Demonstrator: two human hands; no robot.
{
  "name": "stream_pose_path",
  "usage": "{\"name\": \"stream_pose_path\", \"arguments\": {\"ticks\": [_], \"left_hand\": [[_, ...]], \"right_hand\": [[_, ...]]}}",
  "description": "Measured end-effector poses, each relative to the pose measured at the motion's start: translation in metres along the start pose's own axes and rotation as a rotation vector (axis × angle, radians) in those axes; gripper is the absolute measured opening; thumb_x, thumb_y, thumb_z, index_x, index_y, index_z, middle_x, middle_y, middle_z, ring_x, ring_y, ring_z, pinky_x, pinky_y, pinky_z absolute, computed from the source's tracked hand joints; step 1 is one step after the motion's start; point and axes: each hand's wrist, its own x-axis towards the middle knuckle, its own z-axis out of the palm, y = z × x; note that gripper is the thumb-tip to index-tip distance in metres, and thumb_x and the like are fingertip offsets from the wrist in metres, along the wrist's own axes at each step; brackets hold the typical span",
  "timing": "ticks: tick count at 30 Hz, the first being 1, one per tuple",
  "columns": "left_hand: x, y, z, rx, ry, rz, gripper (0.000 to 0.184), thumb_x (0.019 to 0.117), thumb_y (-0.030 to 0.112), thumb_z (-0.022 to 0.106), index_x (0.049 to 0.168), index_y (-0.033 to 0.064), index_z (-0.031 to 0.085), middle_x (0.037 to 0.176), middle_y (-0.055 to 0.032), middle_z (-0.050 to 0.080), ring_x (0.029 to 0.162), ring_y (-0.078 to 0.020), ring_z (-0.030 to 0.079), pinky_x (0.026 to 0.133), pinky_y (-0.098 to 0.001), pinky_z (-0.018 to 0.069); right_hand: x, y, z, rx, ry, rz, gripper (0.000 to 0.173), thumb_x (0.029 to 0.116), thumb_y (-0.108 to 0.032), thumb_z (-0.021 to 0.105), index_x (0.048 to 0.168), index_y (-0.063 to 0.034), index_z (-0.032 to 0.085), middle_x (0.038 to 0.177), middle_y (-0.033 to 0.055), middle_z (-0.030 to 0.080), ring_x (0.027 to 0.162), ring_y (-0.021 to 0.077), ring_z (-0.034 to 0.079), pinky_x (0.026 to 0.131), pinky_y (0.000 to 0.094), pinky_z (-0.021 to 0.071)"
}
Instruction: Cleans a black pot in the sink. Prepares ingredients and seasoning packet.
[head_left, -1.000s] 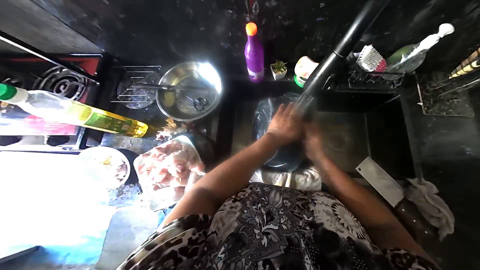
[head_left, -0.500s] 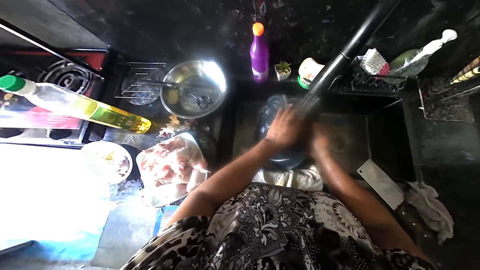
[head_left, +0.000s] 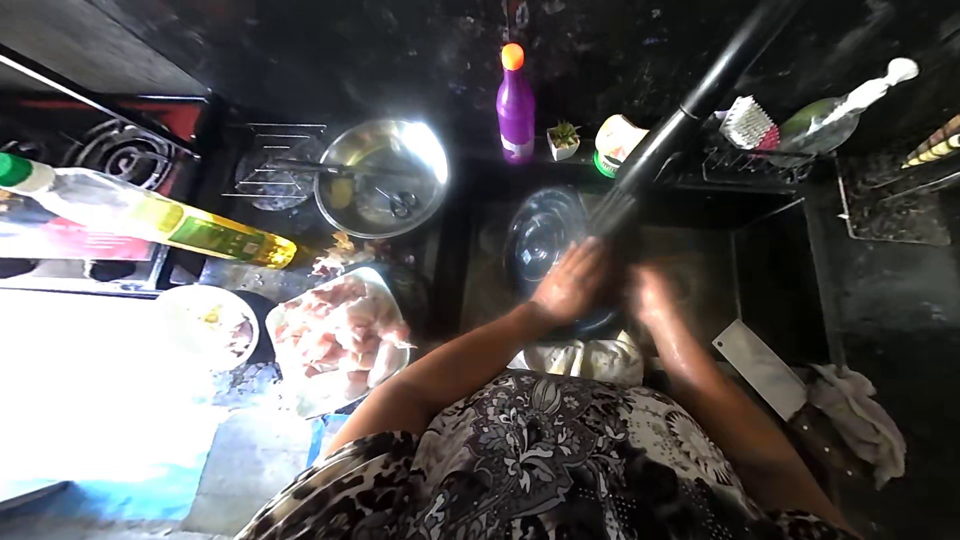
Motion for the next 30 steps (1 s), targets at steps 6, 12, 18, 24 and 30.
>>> {"name": "stream_pose_path", "arguments": {"ticks": [6, 12, 18, 24, 30], "left_hand": [[-0.013, 0.005, 0.008, -0.124, 0.145, 0.069, 0.034, 0.0975, 0.017, 0.061, 0.128, 0.0028, 0.069, 0.146, -0.0216, 0.057, 0.141, -0.0372, 0.05, 0.12, -0.0517, 0.0378], [0.023, 0.0, -0.013, -0.143, 0.092, -0.219, 0.046, 0.1033, 0.033, 0.052, 0.139, 0.0056, 0.063, 0.156, -0.0184, 0.048, 0.152, -0.0412, 0.032, 0.125, -0.0593, 0.0209], [0.082, -0.04, -0.052, -0.094, -0.242, -0.508, 0.046, 0.1017, 0.035, 0.057, 0.143, 0.017, 0.062, 0.154, -0.0085, 0.052, 0.149, -0.0325, 0.038, 0.123, -0.0601, 0.021], [0.119, -0.022, -0.065, 0.063, -0.561, -0.673, 0.071, 0.0969, 0.046, 0.063, 0.15, 0.0028, 0.047, 0.153, -0.03, 0.043, 0.142, -0.0489, 0.04, 0.114, -0.0687, 0.0304], [0.11, 0.024, -0.044, 0.069, -0.383, -0.401, 0.075, 0.0944, 0.051, 0.065, 0.148, 0.0021, 0.049, 0.155, -0.0224, 0.044, 0.149, -0.0406, 0.034, 0.124, -0.0579, 0.021]], "right_hand": [[0.001, 0.022, 0.007, -0.038, 0.135, -0.083, 0.054, 0.1083, -0.052, 0.042, 0.132, -0.006, 0.059, 0.118, 0.0142, 0.069, 0.109, 0.0232, 0.068, 0.093, 0.0475, 0.0577], [-0.005, 0.029, 0.003, -0.285, 0.186, -0.212, 0.043, 0.1099, -0.035, 0.047, 0.128, 0.0003, 0.063, 0.117, 0.0175, 0.068, 0.109, 0.0214, 0.066, 0.097, 0.0428, 0.0545], [-0.019, 0.026, -0.004, -0.251, 0.186, -0.226, 0.04, 0.1094, -0.027, 0.049, 0.125, 0.0081, 0.061, 0.118, 0.0196, 0.067, 0.11, 0.0175, 0.064, 0.098, 0.0374, 0.0532], [-0.024, 0.023, 0.005, -0.313, 0.208, -0.243, 0.037, 0.1098, -0.024, 0.048, 0.117, 0.0081, 0.064, 0.108, 0.0162, 0.068, 0.103, 0.0137, 0.066, 0.095, 0.0337, 0.0539], [-0.025, 0.024, 0.001, -0.349, 0.186, -0.254, 0.037, 0.1096, -0.024, 0.048, 0.116, 0.0081, 0.064, 0.108, 0.0163, 0.068, 0.103, 0.0133, 0.064, 0.096, 0.0332, 0.0526]]}}
